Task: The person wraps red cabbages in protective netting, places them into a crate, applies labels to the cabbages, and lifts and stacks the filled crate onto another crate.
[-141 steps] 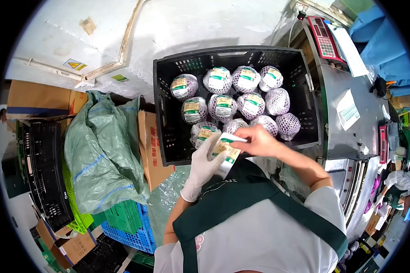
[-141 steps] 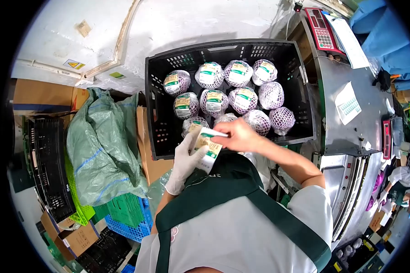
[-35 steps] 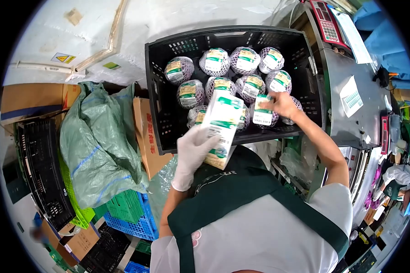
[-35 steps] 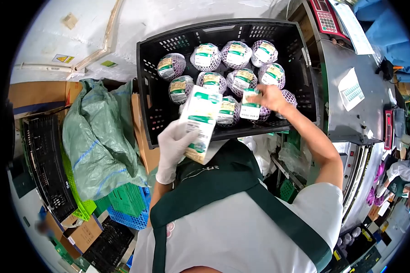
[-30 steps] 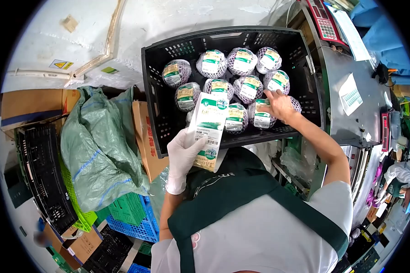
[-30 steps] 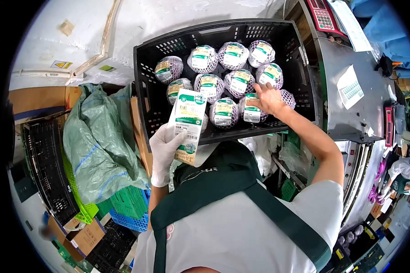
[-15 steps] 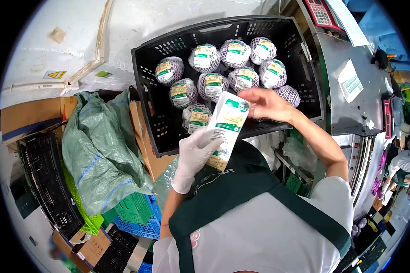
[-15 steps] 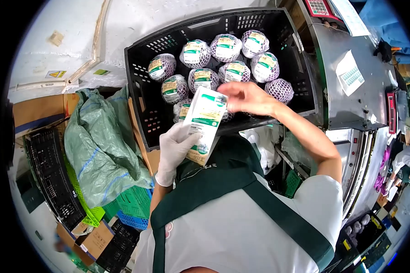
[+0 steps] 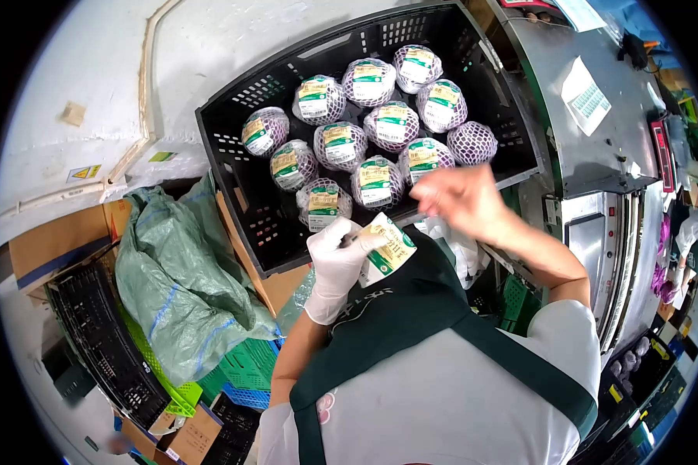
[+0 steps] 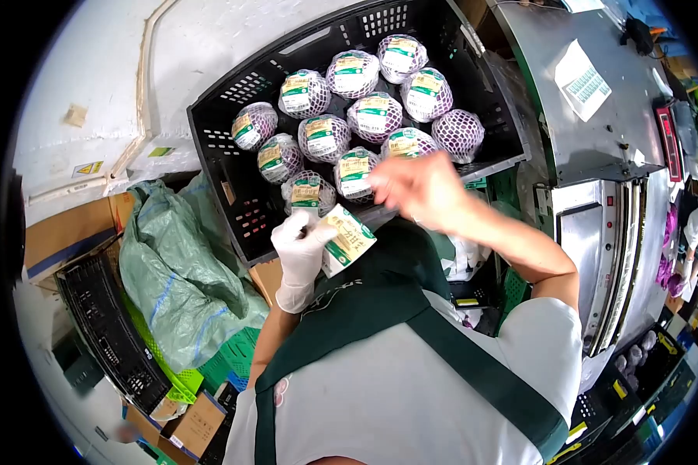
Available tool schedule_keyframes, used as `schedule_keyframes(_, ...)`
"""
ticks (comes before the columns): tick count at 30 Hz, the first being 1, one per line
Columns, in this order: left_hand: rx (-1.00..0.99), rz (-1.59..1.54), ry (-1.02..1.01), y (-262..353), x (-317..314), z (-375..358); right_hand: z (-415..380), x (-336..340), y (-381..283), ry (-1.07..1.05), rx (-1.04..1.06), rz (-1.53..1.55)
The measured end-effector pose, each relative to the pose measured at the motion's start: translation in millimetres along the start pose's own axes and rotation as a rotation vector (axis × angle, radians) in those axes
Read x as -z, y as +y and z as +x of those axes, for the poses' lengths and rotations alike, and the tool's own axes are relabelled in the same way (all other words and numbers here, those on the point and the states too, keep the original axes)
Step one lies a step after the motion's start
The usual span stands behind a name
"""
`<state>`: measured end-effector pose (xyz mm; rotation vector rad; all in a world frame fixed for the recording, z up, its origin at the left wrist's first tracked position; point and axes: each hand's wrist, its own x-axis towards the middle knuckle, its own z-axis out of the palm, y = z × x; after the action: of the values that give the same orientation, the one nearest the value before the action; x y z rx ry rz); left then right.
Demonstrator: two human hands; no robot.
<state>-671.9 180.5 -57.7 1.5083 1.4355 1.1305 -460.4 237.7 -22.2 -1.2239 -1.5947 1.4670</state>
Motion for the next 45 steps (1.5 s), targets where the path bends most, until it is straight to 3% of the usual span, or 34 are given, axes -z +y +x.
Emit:
schedule_keyframes(2, 0.091, 0.036, -0.086, -5, 0, -9, 10, 32, 3, 0.012, -0.178, 0.112)
schedule_keyframes(3, 0.244, -0.154, -0.107, 12, -3, -9, 13, 44, 11, -0.031, -0.205, 0.113)
schedule_keyframes(7, 0.221, -0.172, -0.201, 7, -4, -11, -4, 8, 35, -0.271, -0.188, 0.414)
schedule_keyframes(10, 0.170, -0.126, -0.245, 9, -3, -8, -9, -9, 41, -0.466, -0.346, 0.452)
schedule_keyframes(13, 0.180, -0.147, -0.246, 11, -4, -8, -12, -17, 38, -0.289, -0.273, 0.269)
schedule_keyframes(15, 0.387, -0.456, -0.123, 15, -10, -7, -13, -22, 35, -0.253, -0.247, 0.208)
schedule_keyframes(17, 0.406, -0.483, -0.065, 15, -15, -4, -15, -33, 33, -0.196, -0.129, 0.033)
schedule_keyframes(19, 0.094, -0.068, -0.035, 1, -14, -5, -16, -36, 31, -0.153, -0.077, -0.131)
schedule_keyframes(21, 0.026, 0.067, 0.076, 0, -14, -6, -15, -34, 21, -0.152, -0.179, -0.050)
schedule_keyframes(24, 0.233, 0.033, -0.072, -6, -11, -9, -4, -8, 26, -0.133, -0.024, 0.055)
schedule_keyframes(26, 0.271, -0.021, -0.155, 16, -14, -3, 19, 26, 25, 0.103, -0.118, 0.034)
schedule_keyframes(27, 0.268, -0.026, -0.158, 14, -15, -4, 32, 50, 46, 0.217, -0.070, -0.150)
schedule_keyframes(28, 0.389, -0.032, -0.226, 10, -14, -6, 44, 73, 57, 0.269, -0.093, -0.213)
schedule_keyframes(29, 0.507, -0.036, -0.293, 8, -13, -6, 49, 87, 62, 0.294, -0.217, -0.314)
schedule_keyframes(31, 0.524, -0.004, -0.316, 12, -11, -6, 54, 106, 87, 0.280, -0.273, -0.626)
schedule_keyframes(34, 0.562, -0.149, -0.217, 15, -10, -6, 53, 123, 151, -0.040, -0.400, -1.258)
schedule_keyframes(35, 0.559, -0.149, -0.216, 14, -9, -5, 52, 114, 150, 0.021, -0.448, -1.310)
schedule_keyframes(37, 0.542, -0.092, -0.198, 11, -8, -7, 54, 112, 159, 0.130, -0.195, -1.440)
schedule_keyframes(39, 0.564, -0.112, -0.174, 9, -11, -8, 56, 115, 157, 0.101, 0.183, -1.330)
schedule_keyframes(42, 0.586, -0.182, -0.133, 11, -18, -7, 46, 104, 164, -0.203, 0.182, -1.323)
schedule_keyframes(43, 0.598, -0.206, -0.120, 12, -20, -7, 42, 109, 195, -0.337, 0.054, -1.356)
schedule_keyframes(45, 0.606, -0.231, -0.105, 14, -23, -6, 56, 114, 179, -0.548, -0.304, -1.390)
